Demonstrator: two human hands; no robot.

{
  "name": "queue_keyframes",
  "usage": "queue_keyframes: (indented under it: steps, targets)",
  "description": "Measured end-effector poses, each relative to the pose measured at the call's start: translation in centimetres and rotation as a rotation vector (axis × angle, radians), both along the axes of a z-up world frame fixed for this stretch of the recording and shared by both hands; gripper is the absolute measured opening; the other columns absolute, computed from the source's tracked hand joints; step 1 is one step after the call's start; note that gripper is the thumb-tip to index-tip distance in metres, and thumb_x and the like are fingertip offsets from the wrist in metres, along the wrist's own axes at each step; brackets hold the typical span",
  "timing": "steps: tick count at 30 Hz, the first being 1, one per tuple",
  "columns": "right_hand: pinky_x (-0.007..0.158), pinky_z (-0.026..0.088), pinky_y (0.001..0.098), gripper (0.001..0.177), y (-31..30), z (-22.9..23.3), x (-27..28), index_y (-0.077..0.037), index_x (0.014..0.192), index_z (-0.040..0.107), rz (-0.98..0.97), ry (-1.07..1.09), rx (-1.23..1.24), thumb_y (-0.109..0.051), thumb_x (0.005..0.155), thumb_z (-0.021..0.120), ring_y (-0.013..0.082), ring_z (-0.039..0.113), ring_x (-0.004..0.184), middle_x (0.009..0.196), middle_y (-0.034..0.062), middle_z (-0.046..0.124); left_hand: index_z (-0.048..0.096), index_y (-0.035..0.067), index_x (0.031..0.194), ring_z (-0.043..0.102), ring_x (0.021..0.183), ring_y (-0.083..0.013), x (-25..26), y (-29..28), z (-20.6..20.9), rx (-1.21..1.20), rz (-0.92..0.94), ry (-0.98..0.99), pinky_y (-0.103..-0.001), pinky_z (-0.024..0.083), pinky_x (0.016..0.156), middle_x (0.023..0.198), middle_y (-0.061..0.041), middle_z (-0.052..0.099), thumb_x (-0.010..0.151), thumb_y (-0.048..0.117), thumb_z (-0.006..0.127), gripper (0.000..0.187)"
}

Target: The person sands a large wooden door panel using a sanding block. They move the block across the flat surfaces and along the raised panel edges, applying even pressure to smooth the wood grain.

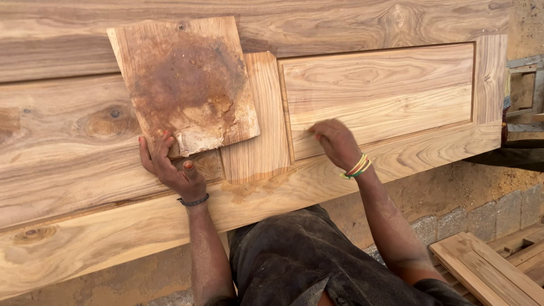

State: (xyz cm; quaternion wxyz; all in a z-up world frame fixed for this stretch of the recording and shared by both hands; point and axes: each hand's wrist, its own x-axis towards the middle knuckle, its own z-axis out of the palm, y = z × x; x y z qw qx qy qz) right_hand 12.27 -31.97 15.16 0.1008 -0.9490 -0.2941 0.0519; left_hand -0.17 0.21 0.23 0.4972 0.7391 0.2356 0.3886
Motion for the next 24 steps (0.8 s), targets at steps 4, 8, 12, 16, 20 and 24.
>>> queue_keyframes:
  steps: [4, 8, 12, 16, 20, 24]
  targets:
    - [0.087, 0.052, 0.0398, 0.021, -0.2, -2.9, -0.2, -0.006, 0.115, 0.074, -0.052, -0.362, 0.054, -0.001, 0.096, 0.068, 0.0252, 0.063, 0.098, 0.11, 0.009, 0.072, 0.059, 0.003, 0.122, 0.023, 0.157, -0.0338, 0.1, -0.1, 0.0, -0.009, -0.011, 0.0, -0.056, 0.035, 0.13, 0.129, -0.016, 0.067, 0.107, 0.073, 0.029, 0.078]
    - [0.092, 0.054, 0.0381, 0.024, 1.5, -5.8, -2.8, -0.006, 0.12, 0.074, 0.021, -0.485, -0.013, 0.0, 0.099, 0.064, 0.0263, 0.064, 0.105, 0.118, 0.0079, 0.069, 0.06, 0.003, 0.122, 0.024, 0.157, -0.0332, 0.4, 0.0, -0.5, -0.012, 0.0, -0.001, -0.056, 0.036, 0.13, 0.131, -0.017, 0.066, 0.106, 0.074, 0.029, 0.08]
    - [0.083, 0.05, 0.0389, 0.032, 1.1, -4.6, -6.4, -0.007, 0.122, 0.076, -0.011, -0.418, -0.152, -0.001, 0.095, 0.06, 0.0243, 0.064, 0.099, 0.12, 0.006, 0.072, 0.06, 0.002, 0.121, 0.024, 0.157, -0.0338, 0.1, 0.0, -0.2, -0.027, -0.013, -0.012, -0.055, 0.038, 0.128, 0.134, -0.019, 0.065, 0.105, 0.076, 0.028, 0.082]
    - [0.085, 0.05, 0.0397, 0.029, -1.0, -3.7, -5.5, -0.019, 0.11, 0.076, -0.028, -0.375, -0.253, -0.006, 0.089, 0.061, 0.02, 0.065, 0.095, 0.11, 0.0034, 0.075, 0.059, 0.002, 0.118, 0.028, 0.153, -0.033, 0.0, 0.1, 0.4, -0.065, -0.037, -0.017, -0.055, 0.041, 0.125, 0.134, -0.021, 0.058, 0.104, 0.076, 0.028, 0.082]
    - [0.08, 0.049, 0.0405, 0.021, -1.8, -2.4, -1.3, -0.013, 0.118, 0.075, -0.325, -0.17, -0.295, -0.007, 0.106, 0.059, 0.0263, 0.064, 0.087, 0.102, 0.0091, 0.073, 0.06, 0.002, 0.117, 0.03, 0.153, -0.0326, 0.2, 0.1, 0.1, -0.057, -0.015, -0.024, -0.055, 0.041, 0.125, 0.134, -0.02, 0.058, 0.104, 0.075, 0.028, 0.081]
    - [0.085, 0.047, 0.0471, 0.017, 0.3, -2.7, -1.0, -0.003, 0.109, 0.073, -0.233, -0.366, -0.146, -0.008, 0.096, 0.065, 0.0355, 0.064, 0.094, 0.104, 0.0144, 0.073, 0.059, 0.002, 0.119, 0.028, 0.155, -0.0341, 0.0, 0.0, -0.3, -0.093, -0.02, -0.044, -0.054, 0.042, 0.125, 0.141, -0.022, 0.057, 0.105, 0.076, 0.03, 0.081]
